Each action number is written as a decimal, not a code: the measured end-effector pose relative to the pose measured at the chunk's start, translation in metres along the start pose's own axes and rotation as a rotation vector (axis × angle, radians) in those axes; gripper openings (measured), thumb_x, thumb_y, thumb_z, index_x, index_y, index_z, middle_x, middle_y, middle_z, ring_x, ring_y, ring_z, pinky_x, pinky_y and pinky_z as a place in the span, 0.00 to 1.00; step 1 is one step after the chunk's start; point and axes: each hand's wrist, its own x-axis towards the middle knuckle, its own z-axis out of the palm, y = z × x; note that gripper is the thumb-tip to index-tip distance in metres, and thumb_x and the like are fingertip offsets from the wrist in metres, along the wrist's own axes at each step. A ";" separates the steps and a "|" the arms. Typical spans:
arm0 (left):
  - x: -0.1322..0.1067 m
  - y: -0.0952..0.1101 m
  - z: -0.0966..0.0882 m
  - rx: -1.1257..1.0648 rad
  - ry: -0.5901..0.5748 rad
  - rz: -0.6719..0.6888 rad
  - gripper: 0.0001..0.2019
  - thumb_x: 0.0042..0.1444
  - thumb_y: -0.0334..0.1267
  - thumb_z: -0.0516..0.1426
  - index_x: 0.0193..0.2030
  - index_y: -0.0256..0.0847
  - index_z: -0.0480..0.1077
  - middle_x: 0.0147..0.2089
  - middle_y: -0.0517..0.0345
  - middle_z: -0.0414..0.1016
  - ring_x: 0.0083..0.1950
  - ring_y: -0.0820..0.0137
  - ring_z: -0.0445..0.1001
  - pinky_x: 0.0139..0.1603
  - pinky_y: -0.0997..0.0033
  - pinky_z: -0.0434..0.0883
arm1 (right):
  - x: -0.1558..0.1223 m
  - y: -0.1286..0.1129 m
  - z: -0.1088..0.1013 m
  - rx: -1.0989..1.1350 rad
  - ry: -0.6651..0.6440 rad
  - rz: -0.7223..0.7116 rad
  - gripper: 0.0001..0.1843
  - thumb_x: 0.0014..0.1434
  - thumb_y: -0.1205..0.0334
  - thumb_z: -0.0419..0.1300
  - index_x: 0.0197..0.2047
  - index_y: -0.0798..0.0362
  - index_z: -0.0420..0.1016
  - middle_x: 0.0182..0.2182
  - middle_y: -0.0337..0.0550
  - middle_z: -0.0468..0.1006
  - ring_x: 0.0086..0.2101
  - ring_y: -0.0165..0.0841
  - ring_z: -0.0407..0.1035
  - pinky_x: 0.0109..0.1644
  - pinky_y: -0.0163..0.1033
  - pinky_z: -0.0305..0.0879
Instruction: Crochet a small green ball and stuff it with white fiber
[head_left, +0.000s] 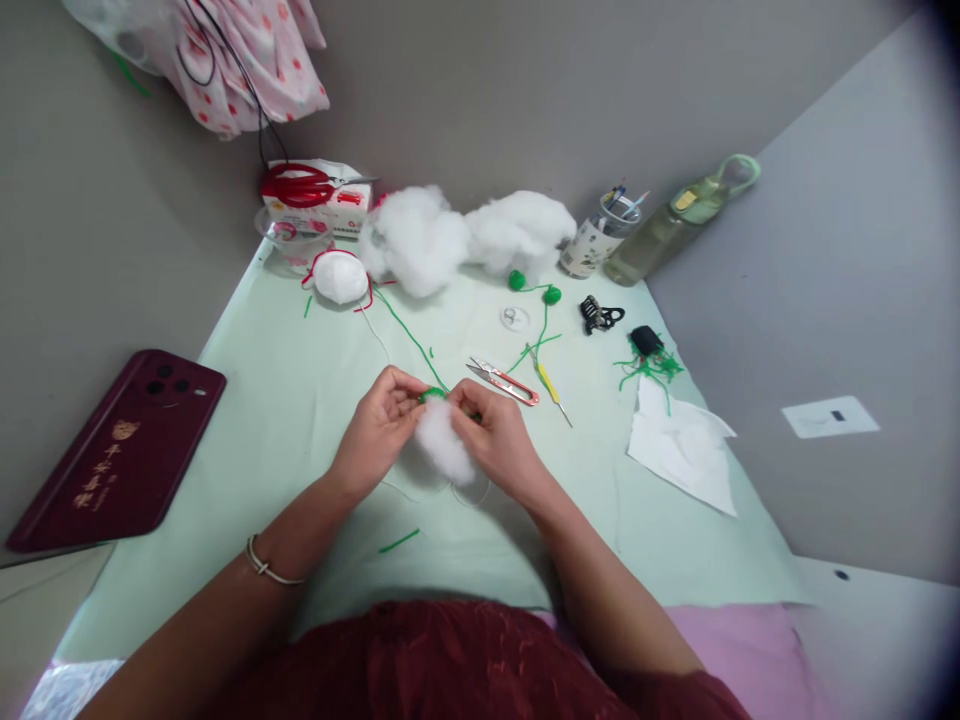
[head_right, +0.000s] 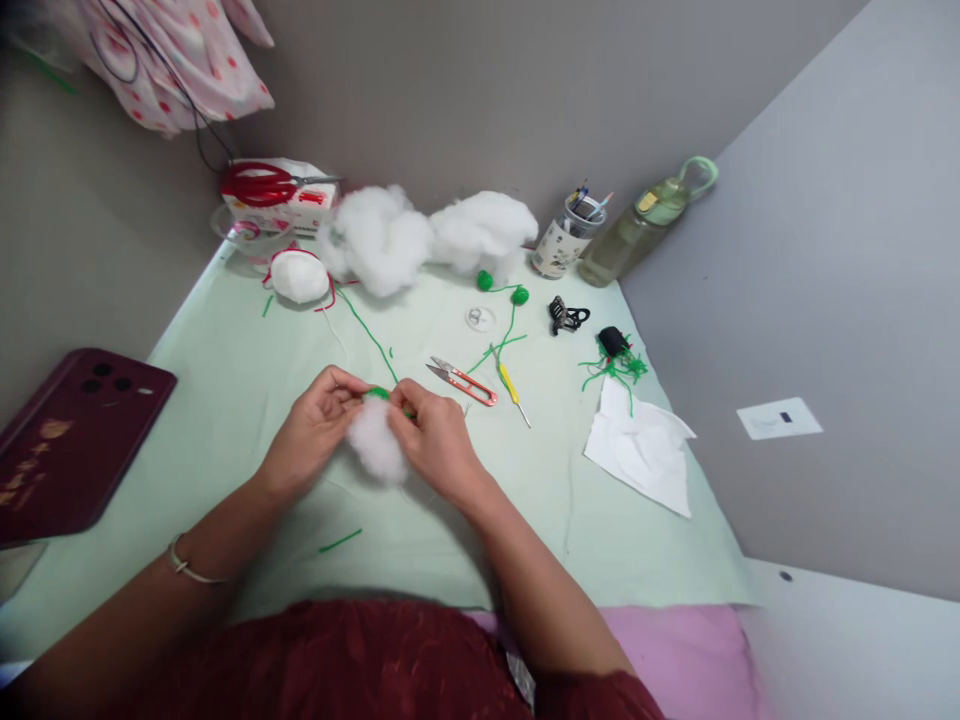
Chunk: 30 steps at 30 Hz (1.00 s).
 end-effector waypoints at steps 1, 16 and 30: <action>0.001 -0.003 0.000 0.014 0.028 0.018 0.13 0.53 0.39 0.68 0.39 0.43 0.68 0.38 0.58 0.79 0.39 0.67 0.77 0.42 0.66 0.73 | -0.001 -0.004 -0.001 0.025 -0.053 -0.009 0.05 0.61 0.63 0.54 0.33 0.50 0.68 0.22 0.31 0.64 0.25 0.28 0.56 0.32 0.36 0.51; -0.002 -0.003 -0.004 -0.013 -0.034 0.047 0.13 0.57 0.41 0.67 0.43 0.42 0.69 0.43 0.55 0.80 0.45 0.66 0.79 0.48 0.64 0.74 | 0.004 0.007 0.009 -0.007 0.137 0.048 0.13 0.55 0.59 0.60 0.24 0.49 0.59 0.20 0.29 0.56 0.25 0.27 0.48 0.30 0.36 0.46; -0.002 -0.010 0.003 -0.067 0.152 0.049 0.11 0.58 0.39 0.65 0.42 0.45 0.66 0.34 0.63 0.75 0.32 0.71 0.73 0.31 0.72 0.68 | -0.008 -0.013 0.011 0.046 -0.061 -0.049 0.07 0.67 0.63 0.57 0.35 0.50 0.72 0.25 0.31 0.68 0.27 0.29 0.60 0.36 0.37 0.56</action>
